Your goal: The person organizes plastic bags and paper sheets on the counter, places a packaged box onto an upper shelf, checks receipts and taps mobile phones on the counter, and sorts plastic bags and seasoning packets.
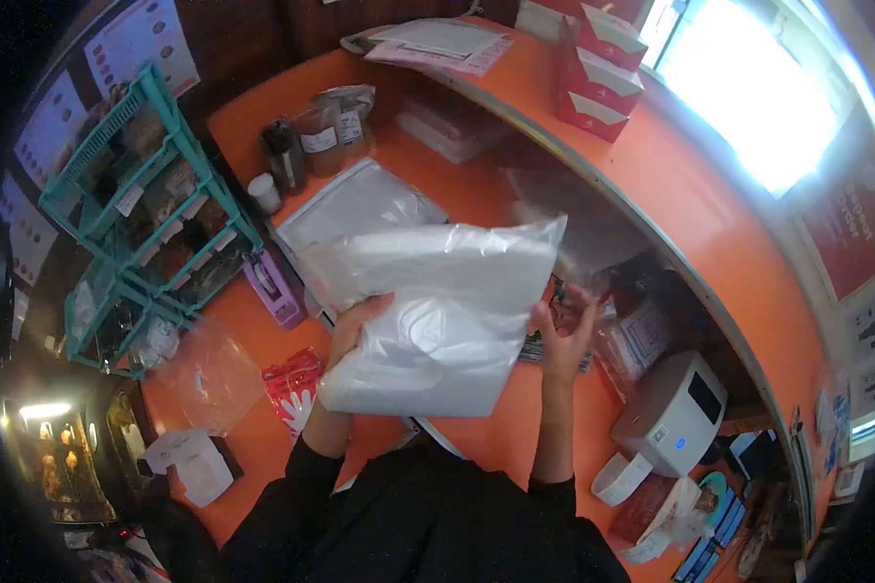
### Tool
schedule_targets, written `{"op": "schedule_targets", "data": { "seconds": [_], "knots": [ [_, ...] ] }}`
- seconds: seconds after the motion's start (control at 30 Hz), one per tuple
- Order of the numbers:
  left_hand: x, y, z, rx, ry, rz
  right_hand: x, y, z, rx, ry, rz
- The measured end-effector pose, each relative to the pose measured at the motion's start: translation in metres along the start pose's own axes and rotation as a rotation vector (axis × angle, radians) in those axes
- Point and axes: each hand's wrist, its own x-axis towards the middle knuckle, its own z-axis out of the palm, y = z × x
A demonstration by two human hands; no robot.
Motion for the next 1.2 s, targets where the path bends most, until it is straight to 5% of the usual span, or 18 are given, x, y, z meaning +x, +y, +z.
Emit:
{"op": "schedule_targets", "data": {
  "seconds": [0.07, 0.17, 0.23, 0.27, 0.33, 0.4, 0.6, 0.67, 0.77, 0.83, 0.93, 1.03, 1.2],
  "knots": [
    [0.002, -0.004, 0.016, -0.032, -0.085, 0.02, -0.015, 0.014, -0.017, 0.079, -0.059, 0.023],
    [0.01, -0.009, 0.02, -0.058, -0.158, -0.059, -0.053, 0.015, -0.02, 0.461, -0.232, 0.63],
    [0.023, -0.016, -0.002, -0.045, -0.152, -0.155, -0.053, 0.014, -0.022, 0.464, -0.248, 0.787],
    [0.036, -0.026, -0.027, 0.247, -0.232, 0.099, -0.05, 0.016, -0.022, 0.465, -0.263, 0.936],
    [0.038, -0.019, -0.022, 0.531, -0.291, 0.345, -0.052, 0.021, -0.018, 0.432, -0.258, 0.901],
    [0.049, -0.008, -0.009, -0.153, -0.198, -0.068, -0.05, 0.023, -0.011, 0.482, -0.239, 0.93],
    [0.091, -0.02, -0.036, -0.52, -0.142, -0.004, 0.002, 0.019, 0.023, 0.524, -0.16, 0.805],
    [0.113, -0.022, -0.032, -0.467, -0.12, 0.065, 0.04, 0.018, 0.034, 0.473, -0.132, 0.794],
    [0.164, -0.013, -0.026, -0.322, -0.119, 0.154, 0.108, 0.038, 0.034, 0.682, -0.451, 0.853],
    [0.212, -0.008, -0.045, -0.229, -0.261, 0.196, 0.154, 0.038, 0.061, 0.507, -0.133, 0.676],
    [0.263, -0.009, -0.056, -0.129, -0.104, 0.305, 0.231, 0.069, 0.073, 0.328, -0.066, 0.51],
    [0.286, -0.015, -0.07, -0.096, -0.023, 0.406, 0.305, 0.108, 0.081, 0.4, -0.256, 0.396],
    [0.286, -0.034, -0.104, -0.419, -0.107, 0.421, 0.407, 0.174, 0.108, 0.552, -0.194, 0.457]
  ]
}}
